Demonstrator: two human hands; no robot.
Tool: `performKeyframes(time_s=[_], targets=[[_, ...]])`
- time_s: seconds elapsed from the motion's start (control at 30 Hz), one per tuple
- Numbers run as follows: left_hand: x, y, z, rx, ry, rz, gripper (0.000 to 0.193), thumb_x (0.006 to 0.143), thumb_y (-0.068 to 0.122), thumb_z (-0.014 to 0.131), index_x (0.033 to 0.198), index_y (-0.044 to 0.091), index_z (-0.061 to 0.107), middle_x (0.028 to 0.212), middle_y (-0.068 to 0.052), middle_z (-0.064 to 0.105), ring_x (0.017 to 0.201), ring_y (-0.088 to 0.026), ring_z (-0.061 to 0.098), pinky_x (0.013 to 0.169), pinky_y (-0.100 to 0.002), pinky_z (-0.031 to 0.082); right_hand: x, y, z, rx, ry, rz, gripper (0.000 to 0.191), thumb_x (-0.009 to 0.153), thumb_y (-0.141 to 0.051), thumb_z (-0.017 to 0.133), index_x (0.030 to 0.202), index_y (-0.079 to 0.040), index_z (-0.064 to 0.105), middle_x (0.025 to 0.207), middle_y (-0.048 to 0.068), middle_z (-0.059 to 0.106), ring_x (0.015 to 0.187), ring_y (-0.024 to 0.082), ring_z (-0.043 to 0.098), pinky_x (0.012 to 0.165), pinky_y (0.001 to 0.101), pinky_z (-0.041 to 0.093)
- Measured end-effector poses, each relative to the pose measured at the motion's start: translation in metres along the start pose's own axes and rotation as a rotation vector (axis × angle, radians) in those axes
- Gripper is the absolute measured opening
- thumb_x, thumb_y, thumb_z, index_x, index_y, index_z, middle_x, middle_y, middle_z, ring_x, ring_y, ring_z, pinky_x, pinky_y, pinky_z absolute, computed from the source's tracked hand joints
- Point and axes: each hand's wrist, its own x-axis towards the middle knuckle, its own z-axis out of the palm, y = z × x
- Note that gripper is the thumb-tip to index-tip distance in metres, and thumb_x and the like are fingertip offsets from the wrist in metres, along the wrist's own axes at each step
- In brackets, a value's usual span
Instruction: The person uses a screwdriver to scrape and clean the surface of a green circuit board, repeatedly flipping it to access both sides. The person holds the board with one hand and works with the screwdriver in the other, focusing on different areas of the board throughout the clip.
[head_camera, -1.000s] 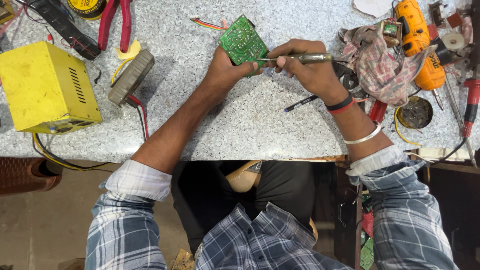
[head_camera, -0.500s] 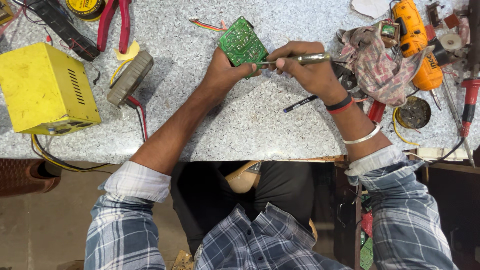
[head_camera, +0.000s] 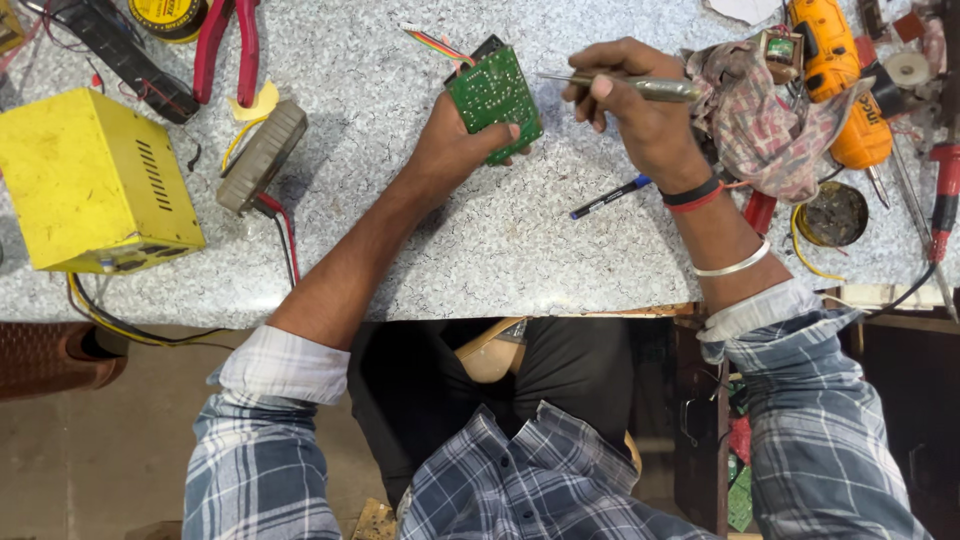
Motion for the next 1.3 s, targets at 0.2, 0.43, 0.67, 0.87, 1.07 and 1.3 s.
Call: performKeyframes(time_s=[0.2,0.43,0.67,0.87,1.07,1.3], targets=[[-0.0014,0.0002,0.001,0.073,-0.023,0.022,0.034,0.091,0.022,0.079,0.115,0.002,0.064,0.097,-0.006,0.074,0.086,-0.015,0.075,0.074,-0.033,0.065,0.001,-0.0061,0.0051,-0.129,-0.063,0.044,0.039,0.111,-0.032,0.066,0.13,0.002,0.067,0.109,0.012,0.074,0.086,0.009,0.067,0.069,0.0229,0.053],[-0.0015,-0.0027,-0.0006,0.146,-0.03,0.021,0.031,0.091,0.023,0.081,0.109,0.003,0.068,0.094,-0.006,0.075,0.085,-0.014,0.074,0.074,-0.033,0.065,-0.0028,-0.0037,0.0005,-0.098,-0.093,0.078,0.035,0.108,-0.029,0.07,0.124,0.002,0.07,0.104,0.011,0.074,0.086,0.01,0.067,0.073,0.0246,0.055],[-0.0017,0.0008,0.0007,0.118,-0.015,-0.031,0.027,0.088,0.02,0.079,0.105,0.003,0.068,0.09,-0.005,0.075,0.079,-0.013,0.075,0.07,-0.032,0.064,-0.0028,-0.0005,-0.0019,0.001,-0.06,0.089,0.033,0.108,-0.028,0.069,0.121,0.002,0.07,0.102,0.011,0.074,0.082,0.01,0.067,0.073,0.0248,0.054],[-0.0009,-0.0005,-0.0006,0.153,-0.027,-0.002,0.026,0.088,0.02,0.078,0.105,0.002,0.069,0.089,-0.006,0.074,0.079,-0.014,0.074,0.072,-0.032,0.063,-0.0006,0.0002,0.0002,-0.06,-0.091,0.073,0.035,0.108,-0.03,0.07,0.122,0.002,0.071,0.102,0.011,0.074,0.084,0.01,0.067,0.072,0.025,0.055],[-0.0026,0.001,0.0009,0.151,-0.028,-0.01,0.035,0.091,0.032,0.079,0.108,0.003,0.069,0.091,-0.006,0.075,0.083,-0.014,0.075,0.075,-0.033,0.064,-0.0004,-0.0042,0.0019,-0.087,-0.132,0.075,0.035,0.108,-0.031,0.07,0.123,0.001,0.071,0.104,0.011,0.075,0.087,0.01,0.068,0.073,0.0249,0.055],[-0.0028,0.0004,0.0036,0.13,0.044,-0.047,0.041,0.091,0.036,0.079,0.111,0.002,0.068,0.09,-0.007,0.076,0.081,-0.014,0.075,0.07,-0.032,0.064,-0.0013,-0.0082,0.0029,-0.088,-0.121,0.108,0.035,0.106,-0.03,0.071,0.122,0.001,0.071,0.104,0.011,0.075,0.088,0.01,0.068,0.073,0.0241,0.054]])
